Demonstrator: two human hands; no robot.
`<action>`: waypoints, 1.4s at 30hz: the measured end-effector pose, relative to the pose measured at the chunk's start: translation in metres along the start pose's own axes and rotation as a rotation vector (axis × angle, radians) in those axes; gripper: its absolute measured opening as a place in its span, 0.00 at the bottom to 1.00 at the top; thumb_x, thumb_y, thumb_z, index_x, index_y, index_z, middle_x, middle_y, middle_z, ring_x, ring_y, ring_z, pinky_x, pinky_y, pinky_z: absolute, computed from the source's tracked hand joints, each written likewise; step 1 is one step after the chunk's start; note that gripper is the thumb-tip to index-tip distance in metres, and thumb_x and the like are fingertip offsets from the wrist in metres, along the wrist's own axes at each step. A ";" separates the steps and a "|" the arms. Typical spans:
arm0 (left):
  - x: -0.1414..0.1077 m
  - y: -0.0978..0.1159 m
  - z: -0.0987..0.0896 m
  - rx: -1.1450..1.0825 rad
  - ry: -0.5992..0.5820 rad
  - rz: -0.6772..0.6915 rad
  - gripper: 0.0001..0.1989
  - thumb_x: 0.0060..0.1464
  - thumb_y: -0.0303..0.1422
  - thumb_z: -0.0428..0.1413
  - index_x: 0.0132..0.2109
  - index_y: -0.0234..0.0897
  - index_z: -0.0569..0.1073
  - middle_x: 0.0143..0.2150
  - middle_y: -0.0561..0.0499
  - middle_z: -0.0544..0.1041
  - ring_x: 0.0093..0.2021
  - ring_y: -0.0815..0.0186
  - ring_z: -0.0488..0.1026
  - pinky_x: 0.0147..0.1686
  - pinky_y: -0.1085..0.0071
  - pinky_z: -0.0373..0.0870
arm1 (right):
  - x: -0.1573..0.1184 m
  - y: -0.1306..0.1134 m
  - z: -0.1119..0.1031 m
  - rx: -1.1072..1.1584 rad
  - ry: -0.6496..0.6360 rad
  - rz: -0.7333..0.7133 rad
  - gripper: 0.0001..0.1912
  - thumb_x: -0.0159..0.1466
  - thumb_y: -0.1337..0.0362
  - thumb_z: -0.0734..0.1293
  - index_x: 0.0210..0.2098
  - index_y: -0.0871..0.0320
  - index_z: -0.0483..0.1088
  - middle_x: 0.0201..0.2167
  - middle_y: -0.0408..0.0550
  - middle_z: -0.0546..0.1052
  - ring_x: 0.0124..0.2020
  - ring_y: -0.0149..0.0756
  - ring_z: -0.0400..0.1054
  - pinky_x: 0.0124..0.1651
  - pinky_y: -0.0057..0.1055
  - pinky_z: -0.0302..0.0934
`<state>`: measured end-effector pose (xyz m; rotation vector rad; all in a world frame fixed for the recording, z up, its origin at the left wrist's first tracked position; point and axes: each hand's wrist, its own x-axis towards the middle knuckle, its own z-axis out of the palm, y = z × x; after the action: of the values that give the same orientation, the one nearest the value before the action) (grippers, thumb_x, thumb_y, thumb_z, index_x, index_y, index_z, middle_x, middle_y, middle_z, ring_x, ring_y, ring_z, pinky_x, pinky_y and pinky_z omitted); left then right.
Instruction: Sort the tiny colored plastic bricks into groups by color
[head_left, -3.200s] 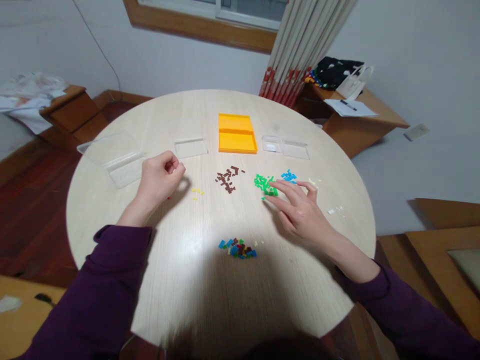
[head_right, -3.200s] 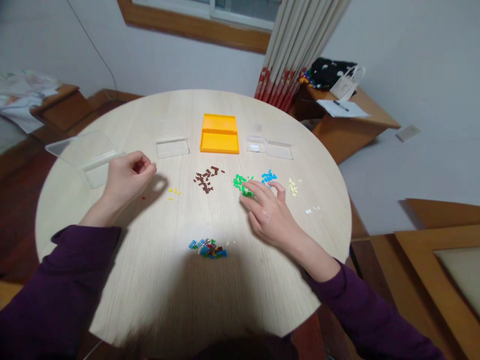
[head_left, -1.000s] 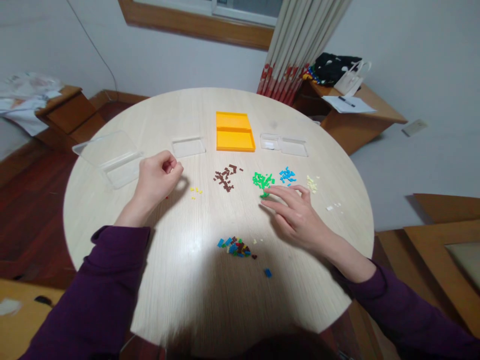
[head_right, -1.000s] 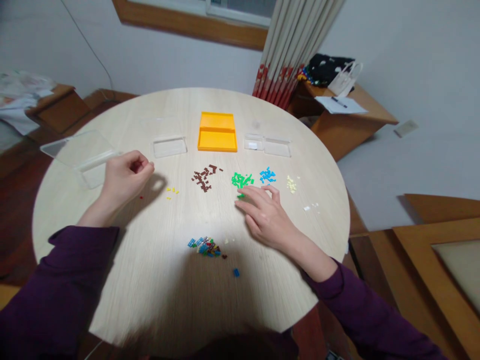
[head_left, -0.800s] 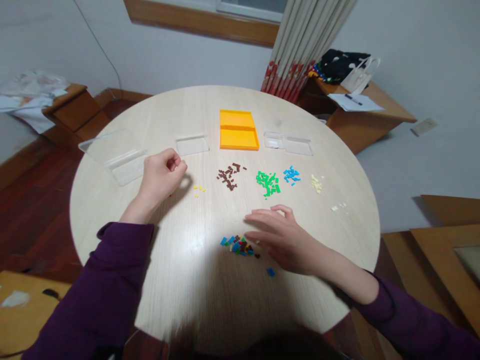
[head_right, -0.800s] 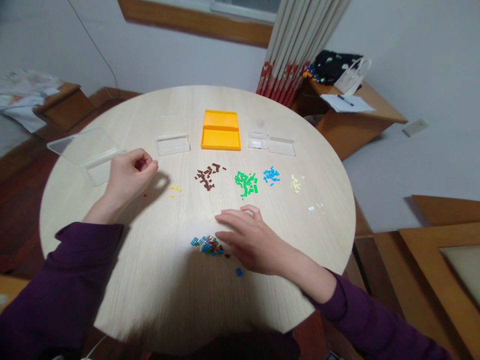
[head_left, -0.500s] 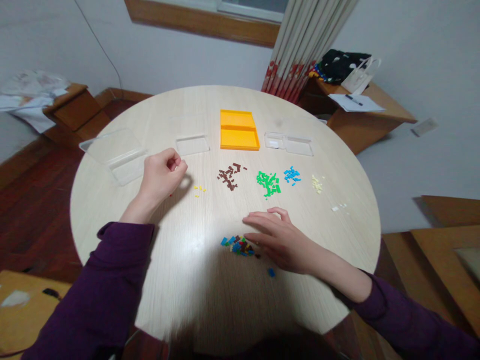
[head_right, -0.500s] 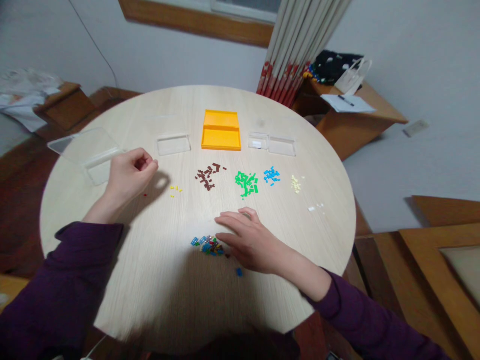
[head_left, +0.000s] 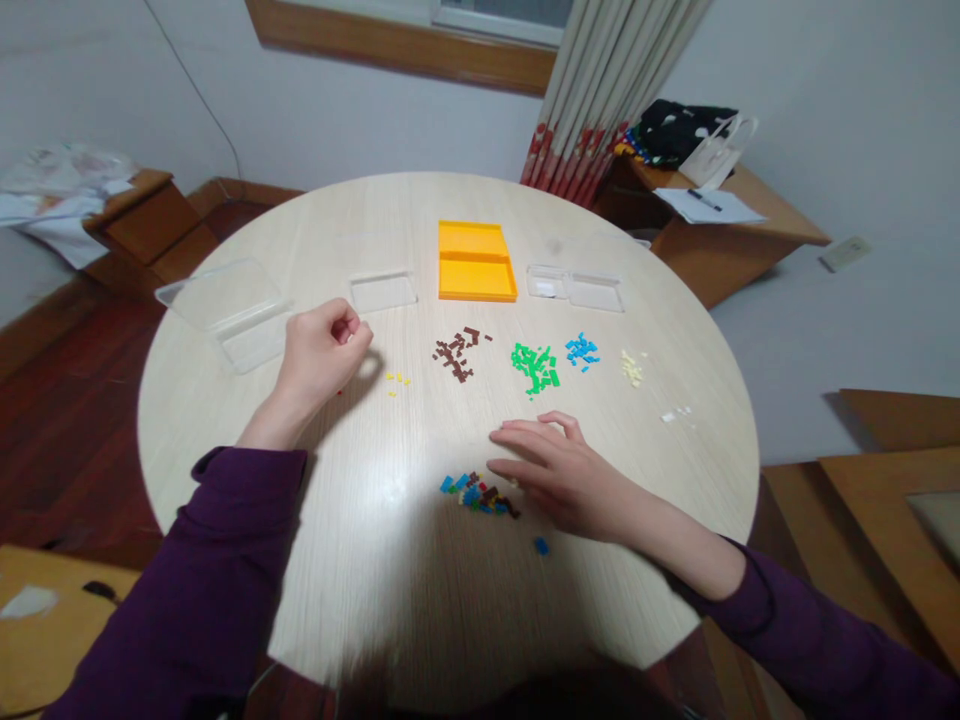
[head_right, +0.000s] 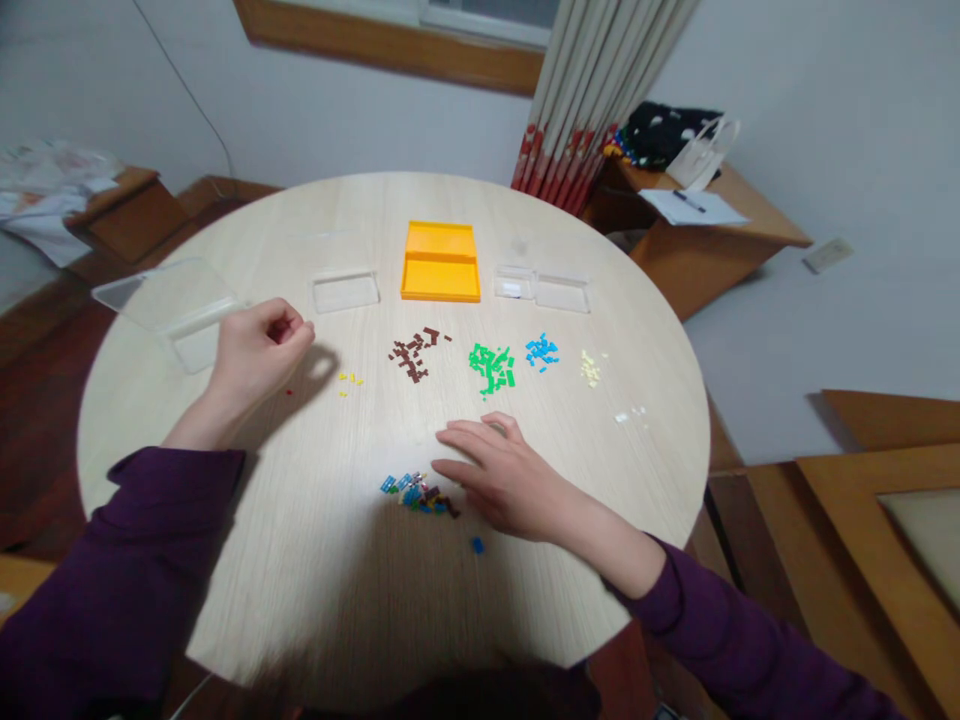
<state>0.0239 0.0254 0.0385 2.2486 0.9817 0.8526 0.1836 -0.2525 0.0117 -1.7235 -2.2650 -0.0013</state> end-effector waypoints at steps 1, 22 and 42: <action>0.000 0.000 0.000 0.003 0.000 0.001 0.08 0.46 0.27 0.52 0.22 0.38 0.61 0.18 0.58 0.59 0.22 0.71 0.55 0.27 0.70 0.54 | -0.001 0.002 -0.001 -0.007 -0.001 0.005 0.21 0.62 0.74 0.60 0.52 0.56 0.70 0.56 0.55 0.72 0.60 0.44 0.62 0.59 0.45 0.49; 0.000 -0.002 0.000 0.009 -0.005 -0.002 0.08 0.45 0.27 0.52 0.22 0.38 0.62 0.19 0.57 0.60 0.23 0.71 0.56 0.27 0.70 0.54 | -0.011 -0.009 -0.011 0.032 0.013 -0.006 0.22 0.63 0.73 0.60 0.55 0.54 0.69 0.56 0.54 0.73 0.59 0.44 0.64 0.58 0.45 0.53; 0.000 0.003 -0.001 -0.024 0.010 0.000 0.09 0.45 0.26 0.52 0.21 0.38 0.61 0.17 0.59 0.58 0.21 0.72 0.55 0.26 0.70 0.53 | 0.022 -0.002 -0.010 -0.045 0.042 -0.036 0.16 0.63 0.72 0.61 0.48 0.55 0.72 0.56 0.55 0.73 0.59 0.45 0.63 0.59 0.46 0.48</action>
<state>0.0241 0.0241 0.0412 2.2262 0.9706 0.8721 0.1792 -0.2339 0.0271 -1.6888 -2.2816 -0.0957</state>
